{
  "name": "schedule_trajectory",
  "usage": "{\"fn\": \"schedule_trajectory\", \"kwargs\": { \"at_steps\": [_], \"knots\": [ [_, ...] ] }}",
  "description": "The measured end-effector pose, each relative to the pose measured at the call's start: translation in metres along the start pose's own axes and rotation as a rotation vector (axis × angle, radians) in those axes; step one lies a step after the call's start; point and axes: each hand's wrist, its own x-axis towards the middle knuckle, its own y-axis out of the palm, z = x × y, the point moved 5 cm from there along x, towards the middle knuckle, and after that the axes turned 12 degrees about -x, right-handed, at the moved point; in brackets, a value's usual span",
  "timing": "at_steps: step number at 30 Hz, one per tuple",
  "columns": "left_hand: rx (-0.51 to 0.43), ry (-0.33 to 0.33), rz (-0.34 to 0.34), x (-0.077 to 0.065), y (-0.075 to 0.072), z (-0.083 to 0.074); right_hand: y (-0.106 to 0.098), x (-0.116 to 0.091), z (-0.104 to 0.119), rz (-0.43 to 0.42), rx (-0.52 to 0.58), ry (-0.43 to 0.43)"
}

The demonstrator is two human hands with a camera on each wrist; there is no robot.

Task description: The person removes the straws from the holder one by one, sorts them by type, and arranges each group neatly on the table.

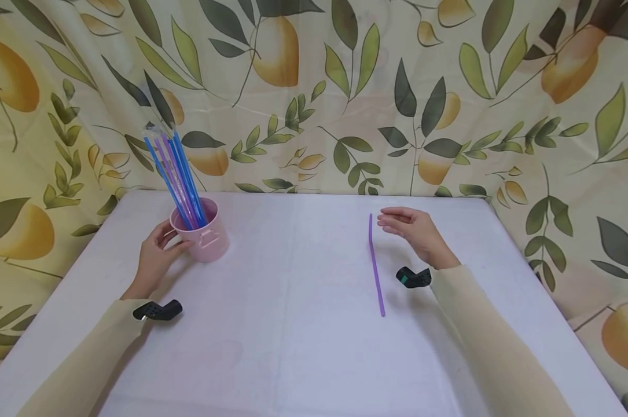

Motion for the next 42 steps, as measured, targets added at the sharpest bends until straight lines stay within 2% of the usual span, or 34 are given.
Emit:
{"fn": "schedule_trajectory", "kwargs": {
  "at_steps": [5,7,10,14,21,28,35,42],
  "knots": [
    [-0.006,0.013,0.001,0.000,-0.001,0.000,-0.006,-0.012,0.053,-0.025,0.101,-0.187],
    [-0.009,0.015,0.003,0.000,-0.001,0.000,-0.006,-0.014,0.073,-0.030,0.099,-0.245],
    [-0.012,0.013,0.005,0.000,0.000,-0.001,-0.002,-0.018,0.101,0.006,0.140,-0.344],
    [-0.004,0.002,0.009,-0.002,0.000,-0.001,0.007,-0.019,0.136,0.043,0.146,-0.419],
    [-0.016,0.009,0.016,-0.001,0.001,-0.002,0.036,-0.007,0.181,0.069,0.129,-0.444],
    [-0.031,0.003,0.028,-0.001,0.000,-0.004,0.087,0.027,0.209,0.134,0.072,-0.451],
    [-0.045,-0.012,0.031,0.003,-0.001,-0.001,0.141,0.065,0.222,0.153,0.040,-0.445],
    [-0.044,-0.011,0.029,0.002,-0.001,-0.002,0.192,0.097,0.217,0.167,-0.018,-0.372]
  ]
}}
